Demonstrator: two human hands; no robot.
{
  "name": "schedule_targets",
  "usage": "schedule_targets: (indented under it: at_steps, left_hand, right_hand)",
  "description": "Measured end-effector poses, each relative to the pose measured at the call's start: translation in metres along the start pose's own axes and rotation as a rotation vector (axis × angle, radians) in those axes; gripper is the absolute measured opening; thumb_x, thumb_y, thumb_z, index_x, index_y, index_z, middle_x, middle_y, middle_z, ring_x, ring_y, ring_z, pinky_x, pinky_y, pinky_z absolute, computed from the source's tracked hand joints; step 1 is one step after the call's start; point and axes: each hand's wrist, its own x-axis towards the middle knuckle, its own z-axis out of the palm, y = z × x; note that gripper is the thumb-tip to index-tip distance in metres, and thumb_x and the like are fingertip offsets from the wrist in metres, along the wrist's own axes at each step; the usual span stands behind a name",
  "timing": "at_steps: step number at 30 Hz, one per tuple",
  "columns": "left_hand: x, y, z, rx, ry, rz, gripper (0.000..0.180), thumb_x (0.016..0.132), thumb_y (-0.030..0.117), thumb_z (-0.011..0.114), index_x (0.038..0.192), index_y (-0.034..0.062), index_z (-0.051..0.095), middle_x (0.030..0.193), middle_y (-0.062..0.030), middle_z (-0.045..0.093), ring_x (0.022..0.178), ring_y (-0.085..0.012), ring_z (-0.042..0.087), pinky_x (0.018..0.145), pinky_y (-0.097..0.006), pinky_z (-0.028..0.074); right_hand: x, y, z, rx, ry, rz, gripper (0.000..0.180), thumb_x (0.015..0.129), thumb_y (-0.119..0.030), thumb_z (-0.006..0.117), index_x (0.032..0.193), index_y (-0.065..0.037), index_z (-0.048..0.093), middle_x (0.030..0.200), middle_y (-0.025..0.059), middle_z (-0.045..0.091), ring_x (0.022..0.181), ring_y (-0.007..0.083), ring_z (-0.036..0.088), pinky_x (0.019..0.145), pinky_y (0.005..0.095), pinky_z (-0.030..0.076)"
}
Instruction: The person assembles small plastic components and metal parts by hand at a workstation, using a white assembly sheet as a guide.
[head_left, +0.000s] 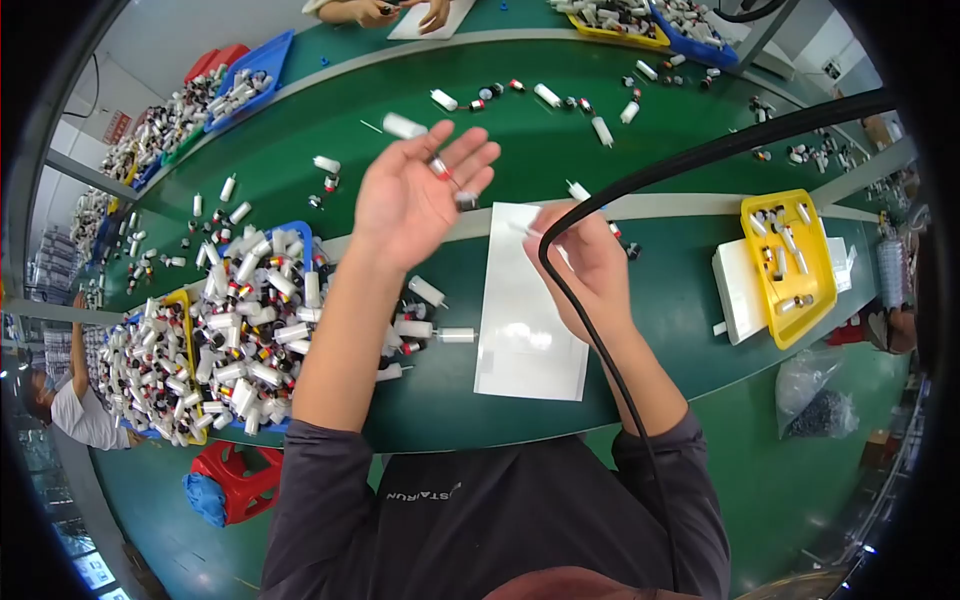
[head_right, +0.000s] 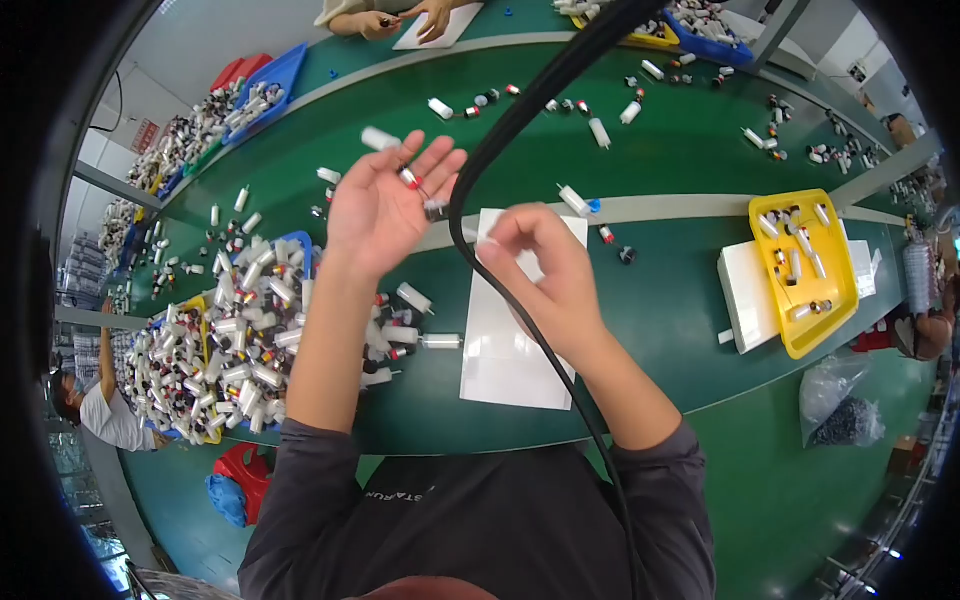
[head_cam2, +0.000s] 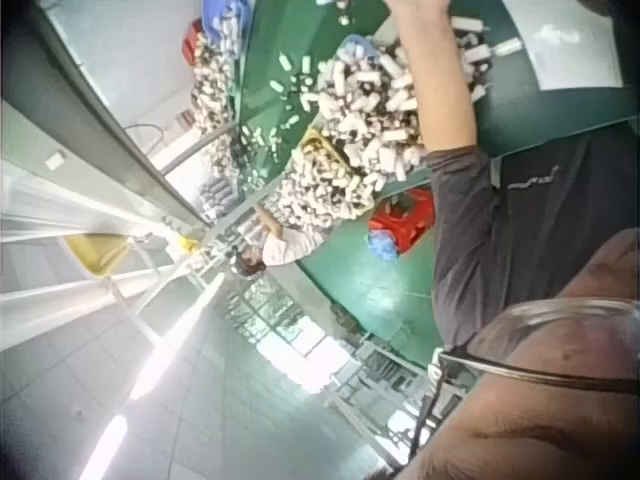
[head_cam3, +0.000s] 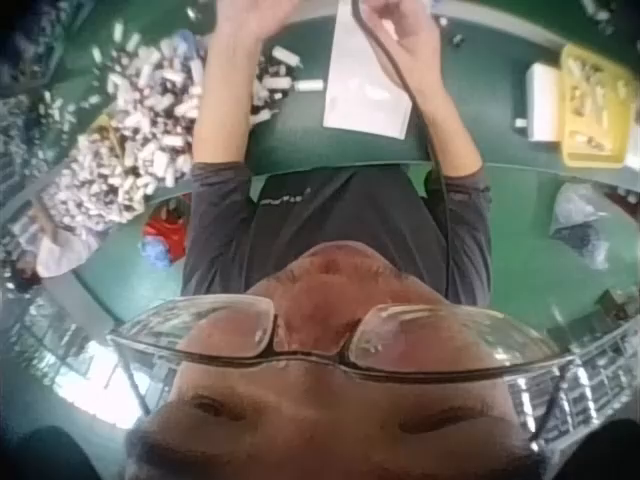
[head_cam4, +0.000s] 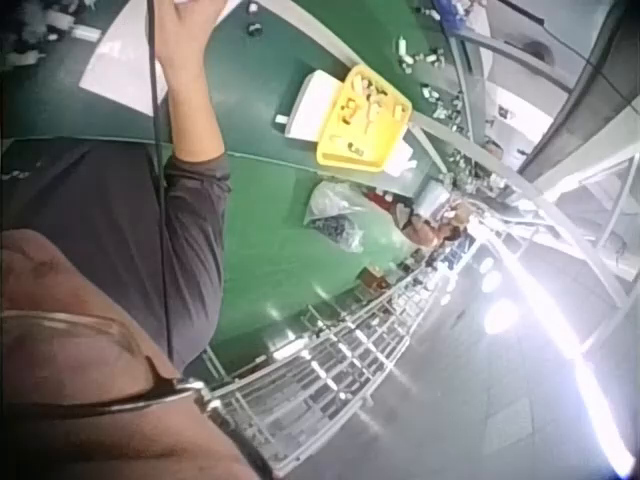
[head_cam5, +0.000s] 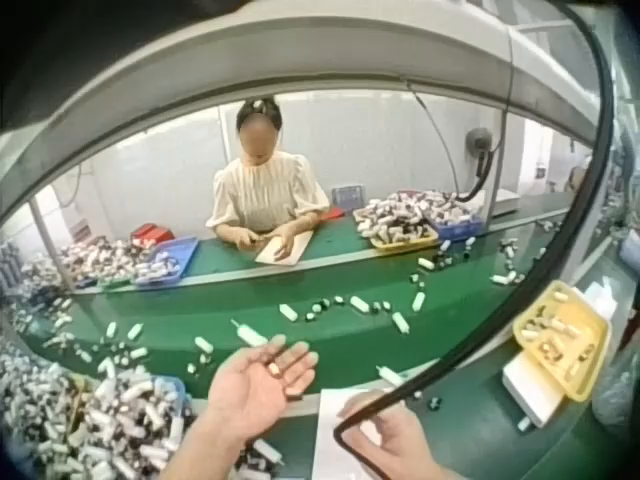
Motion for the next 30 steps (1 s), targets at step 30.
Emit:
schedule_targets:
  at_steps: [30]
  left_hand:
    - [-0.034, -0.049, -0.022, 0.826, -0.189, 0.099, 0.031, 0.099, 0.002, 0.056, 0.130, 0.0001, 0.058, 0.128, -0.0145, 0.066, 0.111, -0.0172, 0.065, 0.099, -0.031, 0.052]
  right_hand:
    - [0.004, 0.036, -0.018, 0.097, -0.031, 0.089, 0.014, 0.086, 0.004, 0.071, 0.096, 0.001, 0.062, 0.090, 0.0048, 0.067, 0.082, 0.0122, 0.063, 0.076, 0.0267, 0.051]
